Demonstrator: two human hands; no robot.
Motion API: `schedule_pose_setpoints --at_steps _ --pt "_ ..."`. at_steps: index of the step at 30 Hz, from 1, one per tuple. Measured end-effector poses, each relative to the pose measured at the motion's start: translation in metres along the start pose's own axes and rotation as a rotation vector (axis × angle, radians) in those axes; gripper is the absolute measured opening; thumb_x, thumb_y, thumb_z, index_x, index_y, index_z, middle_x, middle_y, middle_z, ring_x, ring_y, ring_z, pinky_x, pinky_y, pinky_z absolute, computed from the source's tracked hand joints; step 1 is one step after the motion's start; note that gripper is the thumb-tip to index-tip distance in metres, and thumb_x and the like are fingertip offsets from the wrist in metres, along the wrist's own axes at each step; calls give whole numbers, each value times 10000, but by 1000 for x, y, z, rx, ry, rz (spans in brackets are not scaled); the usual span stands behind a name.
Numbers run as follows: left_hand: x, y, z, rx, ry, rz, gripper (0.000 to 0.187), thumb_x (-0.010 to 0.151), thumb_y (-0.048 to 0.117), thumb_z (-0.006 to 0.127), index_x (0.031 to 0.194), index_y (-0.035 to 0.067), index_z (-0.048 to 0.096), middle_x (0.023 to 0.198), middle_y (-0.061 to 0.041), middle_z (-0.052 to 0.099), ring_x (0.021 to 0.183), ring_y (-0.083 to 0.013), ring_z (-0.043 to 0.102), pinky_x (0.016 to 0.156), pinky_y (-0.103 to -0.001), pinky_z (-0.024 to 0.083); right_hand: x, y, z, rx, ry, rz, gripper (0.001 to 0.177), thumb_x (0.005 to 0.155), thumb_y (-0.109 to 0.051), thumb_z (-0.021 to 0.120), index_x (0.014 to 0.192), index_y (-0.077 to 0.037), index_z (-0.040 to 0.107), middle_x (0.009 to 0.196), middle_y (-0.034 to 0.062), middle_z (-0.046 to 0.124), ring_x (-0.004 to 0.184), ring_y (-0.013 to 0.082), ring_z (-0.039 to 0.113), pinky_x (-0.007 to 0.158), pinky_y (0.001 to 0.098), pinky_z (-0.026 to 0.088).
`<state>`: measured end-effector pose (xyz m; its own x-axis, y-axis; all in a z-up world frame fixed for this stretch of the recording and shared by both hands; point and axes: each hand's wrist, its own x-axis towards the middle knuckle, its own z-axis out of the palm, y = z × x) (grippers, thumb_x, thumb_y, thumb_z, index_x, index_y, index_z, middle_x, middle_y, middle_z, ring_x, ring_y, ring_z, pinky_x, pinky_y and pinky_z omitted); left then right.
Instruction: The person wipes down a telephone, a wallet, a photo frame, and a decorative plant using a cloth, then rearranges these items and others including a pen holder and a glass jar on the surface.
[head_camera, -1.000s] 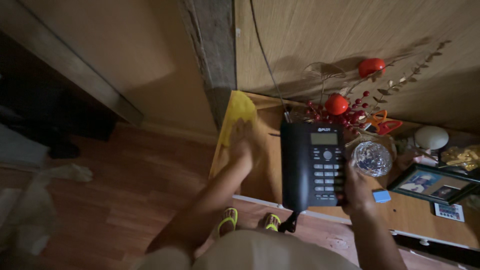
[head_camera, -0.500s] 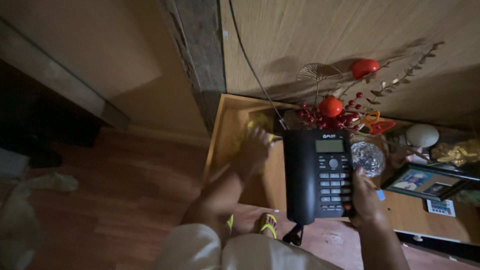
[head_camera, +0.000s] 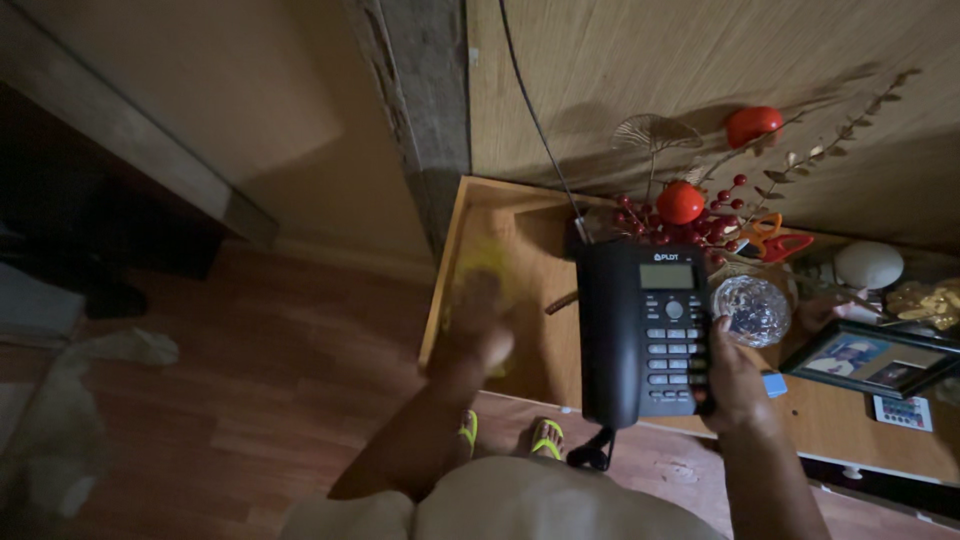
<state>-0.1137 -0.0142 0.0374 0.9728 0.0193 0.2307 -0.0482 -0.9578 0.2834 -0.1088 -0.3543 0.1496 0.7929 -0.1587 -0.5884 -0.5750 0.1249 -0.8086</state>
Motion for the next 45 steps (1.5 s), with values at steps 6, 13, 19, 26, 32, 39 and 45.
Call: schedule_pose_setpoints --at_steps 6,13,19,26,32,39,45 --pt "-64 -2 14 32 -301 186 642 939 331 474 1511 46 419 1658 -200 300 1563 -385 200 1256 -502 123 -5 3 24 11 -96 -41 510 1027 -628 424 928 -149 567 624 -22 464 441 98 370 385 260 285" --pt "23 -20 26 42 -203 -177 700 1054 462 362 1536 -34 249 1633 -245 140 1511 -406 91 1213 -522 41 -13 2 21 1 -43 -12 505 1007 -646 435 923 -166 565 631 -44 444 452 79 334 383 251 237" --pt "111 -16 54 -13 -202 -310 727 1022 466 379 1591 31 252 1693 -156 168 1553 -387 115 1256 -514 80 -22 -2 14 27 -23 51 552 1006 -666 424 889 -139 538 612 -41 420 442 81 337 375 245 239" --pt "123 -6 83 -137 -292 -50 780 998 527 395 1562 3 264 1661 -206 182 1531 -392 127 1230 -513 92 -15 2 17 57 -56 15 555 1007 -639 442 903 -108 566 612 -34 449 436 84 348 373 249 267" --pt "135 -28 85 -33 -69 -337 841 985 585 389 1552 -22 255 1652 -228 171 1523 -386 116 1223 -499 82 -18 -3 29 36 -51 45 542 1018 -624 421 925 -114 580 614 -22 477 438 88 369 381 250 263" --pt "115 -6 27 29 -222 -346 904 990 667 374 1571 -16 259 1659 -253 150 1546 -403 88 1248 -511 51 -19 0 34 17 -103 21 511 1007 -612 421 963 -135 600 611 -24 495 436 91 372 382 254 263" --pt "32 8 -2 -40 -209 -261 868 950 634 448 1566 33 331 1645 -241 230 1530 -421 175 1224 -555 116 2 18 47 35 -108 42 521 1012 -655 438 926 -153 549 613 -38 449 450 89 365 388 258 253"
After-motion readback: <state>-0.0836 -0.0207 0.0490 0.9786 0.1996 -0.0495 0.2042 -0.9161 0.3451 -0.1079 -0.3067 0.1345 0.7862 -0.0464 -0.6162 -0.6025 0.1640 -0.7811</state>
